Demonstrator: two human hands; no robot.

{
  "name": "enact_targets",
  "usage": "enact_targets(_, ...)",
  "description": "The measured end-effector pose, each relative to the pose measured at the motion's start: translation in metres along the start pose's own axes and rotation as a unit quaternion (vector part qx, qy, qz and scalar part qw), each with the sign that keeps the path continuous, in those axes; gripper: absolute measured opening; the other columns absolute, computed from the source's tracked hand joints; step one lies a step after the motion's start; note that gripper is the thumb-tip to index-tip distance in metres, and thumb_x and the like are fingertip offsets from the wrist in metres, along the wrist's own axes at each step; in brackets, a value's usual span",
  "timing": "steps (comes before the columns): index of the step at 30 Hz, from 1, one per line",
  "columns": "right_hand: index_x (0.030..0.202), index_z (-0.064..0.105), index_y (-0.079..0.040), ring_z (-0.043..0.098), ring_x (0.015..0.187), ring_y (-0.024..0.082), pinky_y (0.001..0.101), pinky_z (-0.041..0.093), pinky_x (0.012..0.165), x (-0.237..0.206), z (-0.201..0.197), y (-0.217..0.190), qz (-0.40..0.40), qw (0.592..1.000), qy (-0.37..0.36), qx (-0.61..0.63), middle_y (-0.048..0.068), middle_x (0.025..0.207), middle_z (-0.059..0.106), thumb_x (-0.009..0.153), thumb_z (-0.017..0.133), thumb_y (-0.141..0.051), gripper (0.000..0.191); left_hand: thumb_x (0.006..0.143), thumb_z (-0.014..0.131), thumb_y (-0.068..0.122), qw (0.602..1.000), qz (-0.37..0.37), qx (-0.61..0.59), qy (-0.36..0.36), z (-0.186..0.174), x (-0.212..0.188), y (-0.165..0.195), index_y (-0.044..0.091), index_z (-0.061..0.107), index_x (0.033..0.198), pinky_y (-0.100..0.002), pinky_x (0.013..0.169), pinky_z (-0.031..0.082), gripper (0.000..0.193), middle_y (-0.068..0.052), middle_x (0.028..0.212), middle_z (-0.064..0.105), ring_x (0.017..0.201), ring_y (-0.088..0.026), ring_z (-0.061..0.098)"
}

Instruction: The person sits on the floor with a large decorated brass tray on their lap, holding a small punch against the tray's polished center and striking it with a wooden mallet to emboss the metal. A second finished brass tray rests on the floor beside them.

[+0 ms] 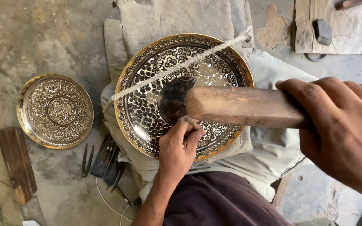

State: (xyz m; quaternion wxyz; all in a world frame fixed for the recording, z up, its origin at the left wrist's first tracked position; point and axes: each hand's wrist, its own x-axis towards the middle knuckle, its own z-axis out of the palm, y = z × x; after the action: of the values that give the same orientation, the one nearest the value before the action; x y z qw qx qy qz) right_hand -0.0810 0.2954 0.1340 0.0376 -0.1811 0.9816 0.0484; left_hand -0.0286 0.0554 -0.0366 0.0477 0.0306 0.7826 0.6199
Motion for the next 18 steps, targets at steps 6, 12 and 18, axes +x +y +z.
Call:
enact_targets(6, 0.132, 0.066, -0.009, 0.071, 0.087, 0.027, 0.0433, 0.056, 0.084, -0.001, 0.009, 0.007, -0.042, 0.997, 0.019, -0.058, 0.012, 0.102, 0.073, 0.081, 0.071, -0.003, 0.051, 0.099, 0.07, 0.012, 1.0, 0.004, 0.011, -0.002, 0.002, -0.002, -0.002, 0.003, 0.061, 0.106, -0.025, 0.061, 0.064, 0.014, -0.007, 0.098, 0.073, 0.087, -0.013, 0.076)
enact_targets(12, 0.135, 0.06, -0.006, 0.067, 0.094, 0.033, 0.0433, 0.053, 0.079, 0.012, 0.005, -0.007, 0.034, 0.976, -0.006, 0.214, 0.016, 0.105, 0.069, 0.075, 0.072, -0.011, 0.061, 0.101, 0.071, 0.015, 0.999, 0.026, 0.033, 0.01, 0.004, -0.004, -0.005, 0.002, 0.058, 0.102, -0.027, 0.063, 0.062, 0.018, -0.006, 0.097, 0.072, 0.086, -0.015, 0.077)
enact_targets(18, 0.129, 0.066, -0.019, 0.071, 0.091, 0.025, 0.0434, 0.054, 0.085, 0.023, 0.007, -0.016, -0.046, 0.995, -0.043, -0.083, 0.004, 0.098, 0.072, 0.076, 0.072, -0.014, 0.054, 0.1, 0.071, 0.015, 1.0, 0.011, 0.023, 0.008, 0.004, -0.004, -0.006, 0.002, 0.059, 0.101, -0.027, 0.06, 0.063, 0.018, -0.006, 0.095, 0.072, 0.083, -0.016, 0.078)
